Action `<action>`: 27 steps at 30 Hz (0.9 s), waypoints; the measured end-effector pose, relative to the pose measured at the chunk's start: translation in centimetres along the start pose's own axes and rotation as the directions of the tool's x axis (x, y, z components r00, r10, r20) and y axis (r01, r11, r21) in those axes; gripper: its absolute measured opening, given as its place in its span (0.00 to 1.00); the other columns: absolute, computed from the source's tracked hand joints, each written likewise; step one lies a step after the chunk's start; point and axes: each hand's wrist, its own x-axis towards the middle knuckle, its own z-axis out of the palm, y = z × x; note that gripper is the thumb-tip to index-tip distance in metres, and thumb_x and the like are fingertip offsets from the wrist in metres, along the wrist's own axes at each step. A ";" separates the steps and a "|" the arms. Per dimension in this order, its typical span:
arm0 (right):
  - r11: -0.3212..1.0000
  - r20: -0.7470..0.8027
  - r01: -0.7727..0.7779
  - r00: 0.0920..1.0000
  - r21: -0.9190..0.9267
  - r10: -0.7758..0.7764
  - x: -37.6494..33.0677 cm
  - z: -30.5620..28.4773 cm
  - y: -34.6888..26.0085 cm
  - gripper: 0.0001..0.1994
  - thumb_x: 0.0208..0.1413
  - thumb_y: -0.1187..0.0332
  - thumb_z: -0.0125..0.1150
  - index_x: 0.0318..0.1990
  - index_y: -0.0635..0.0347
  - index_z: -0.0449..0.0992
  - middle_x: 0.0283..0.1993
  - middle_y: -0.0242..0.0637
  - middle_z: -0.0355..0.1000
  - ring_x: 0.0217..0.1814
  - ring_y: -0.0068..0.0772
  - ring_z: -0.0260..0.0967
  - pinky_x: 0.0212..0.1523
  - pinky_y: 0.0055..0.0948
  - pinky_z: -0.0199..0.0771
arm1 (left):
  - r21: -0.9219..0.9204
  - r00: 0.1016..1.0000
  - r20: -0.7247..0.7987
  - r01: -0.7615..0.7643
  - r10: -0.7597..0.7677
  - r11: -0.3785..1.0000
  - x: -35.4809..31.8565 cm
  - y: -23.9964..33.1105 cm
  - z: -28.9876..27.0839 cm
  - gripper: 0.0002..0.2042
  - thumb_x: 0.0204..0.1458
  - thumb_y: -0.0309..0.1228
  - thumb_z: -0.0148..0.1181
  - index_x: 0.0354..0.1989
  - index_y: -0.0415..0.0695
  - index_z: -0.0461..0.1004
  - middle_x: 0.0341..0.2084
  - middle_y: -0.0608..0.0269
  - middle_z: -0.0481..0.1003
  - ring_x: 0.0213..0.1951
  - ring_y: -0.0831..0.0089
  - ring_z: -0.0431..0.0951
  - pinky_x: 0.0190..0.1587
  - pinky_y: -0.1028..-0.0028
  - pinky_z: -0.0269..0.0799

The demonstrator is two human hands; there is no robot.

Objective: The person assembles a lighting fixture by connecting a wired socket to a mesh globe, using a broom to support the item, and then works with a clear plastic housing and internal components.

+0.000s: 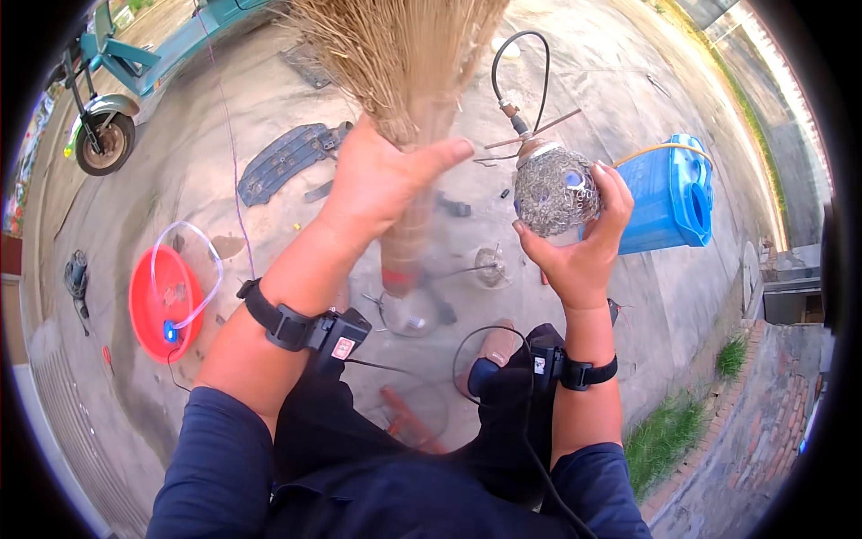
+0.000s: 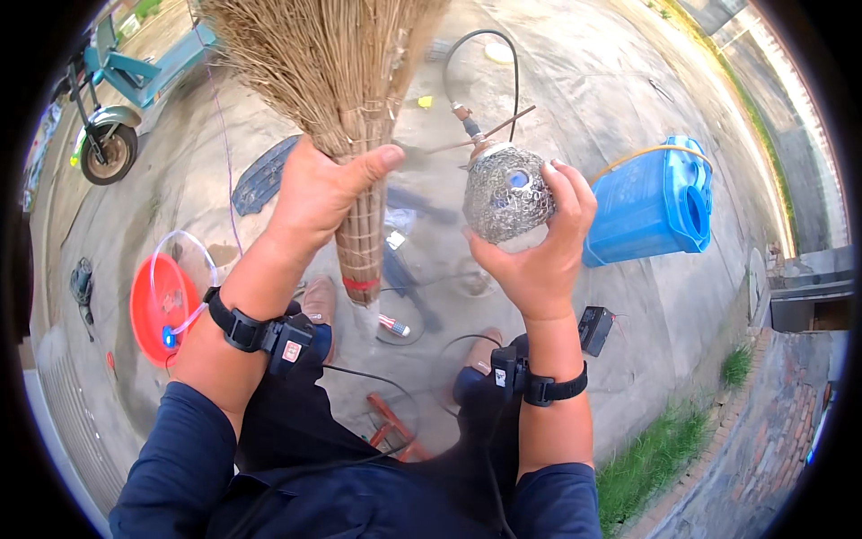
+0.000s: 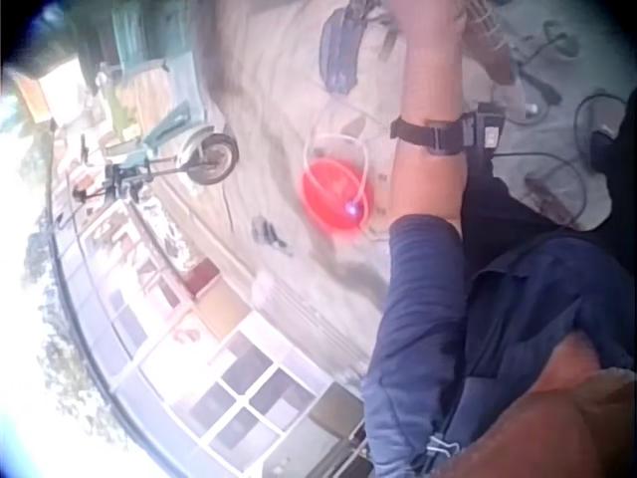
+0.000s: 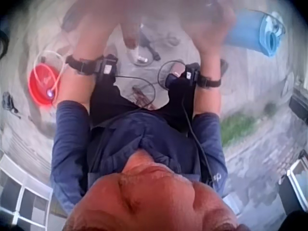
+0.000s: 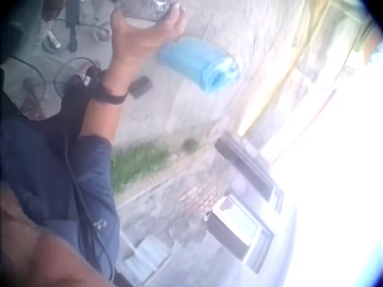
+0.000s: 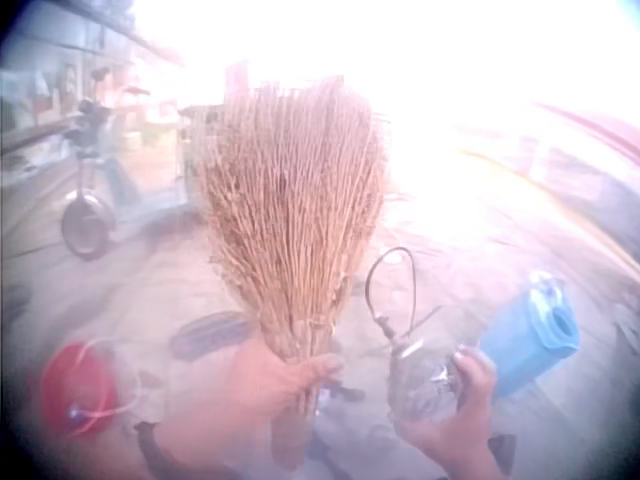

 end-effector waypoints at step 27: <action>0.992 0.055 0.110 0.993 -0.063 -0.106 -0.4 0.1 -0.9 0.50 0.30 0.61 0.85 0.64 0.56 0.62 0.64 0.50 0.59 0.66 0.53 0.60 0.65 0.47 0.63 | -0.542 0.946 0.203 0.323 -0.252 0.776 -1.3 -0.8 2.4 0.18 0.55 0.30 0.67 0.53 0.39 0.73 0.40 0.61 0.80 0.39 0.72 0.81 0.40 0.72 0.80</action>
